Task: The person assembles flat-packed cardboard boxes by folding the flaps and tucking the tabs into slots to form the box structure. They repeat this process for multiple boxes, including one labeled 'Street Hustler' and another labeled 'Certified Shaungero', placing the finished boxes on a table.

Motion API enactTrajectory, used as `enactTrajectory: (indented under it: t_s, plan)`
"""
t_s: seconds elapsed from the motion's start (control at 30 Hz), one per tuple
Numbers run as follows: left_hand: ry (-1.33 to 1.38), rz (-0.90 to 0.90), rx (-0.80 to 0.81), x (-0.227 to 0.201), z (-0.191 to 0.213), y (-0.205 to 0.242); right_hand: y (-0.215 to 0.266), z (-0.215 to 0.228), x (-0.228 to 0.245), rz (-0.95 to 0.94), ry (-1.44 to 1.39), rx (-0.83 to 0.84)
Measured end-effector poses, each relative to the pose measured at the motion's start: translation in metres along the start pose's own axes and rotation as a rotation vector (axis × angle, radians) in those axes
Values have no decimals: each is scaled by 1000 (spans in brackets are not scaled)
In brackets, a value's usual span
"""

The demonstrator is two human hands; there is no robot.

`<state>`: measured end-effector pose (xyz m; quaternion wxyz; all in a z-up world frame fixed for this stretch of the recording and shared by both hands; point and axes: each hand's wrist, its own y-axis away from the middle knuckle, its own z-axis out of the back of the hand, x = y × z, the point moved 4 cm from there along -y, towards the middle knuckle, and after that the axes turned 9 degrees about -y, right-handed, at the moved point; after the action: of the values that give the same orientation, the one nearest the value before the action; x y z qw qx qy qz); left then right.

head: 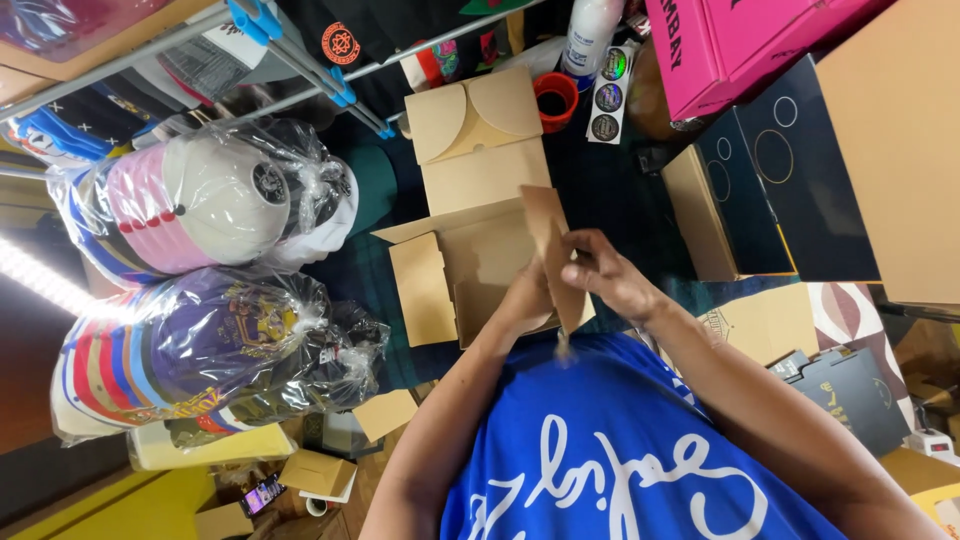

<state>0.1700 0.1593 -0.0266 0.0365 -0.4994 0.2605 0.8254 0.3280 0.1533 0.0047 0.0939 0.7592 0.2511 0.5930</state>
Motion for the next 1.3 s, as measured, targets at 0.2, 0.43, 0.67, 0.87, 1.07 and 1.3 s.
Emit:
enactTrajectory:
  t_s: [0.2,0.43,0.67,0.87,1.07,1.3]
  plan:
    - [146,142,-174,43,5,-11,-14,-1,-18,-198,70,-234]
    - [306,315,-357,83,15,-16,-12,-18,5,-315,673,-91]
    - [464,490,-544,104,22,-21,-37,6,-31,-262,867,-140]
    - [-92,302,-56,100,-38,-61,-39,3,-38,-270,971,-201]
    - [186,464,-49,48,-20,-52,-37,11,-40,-319,846,-6]
    - [190,503,-28,12,-18,-54,-30,-10,-3,-353,748,53]
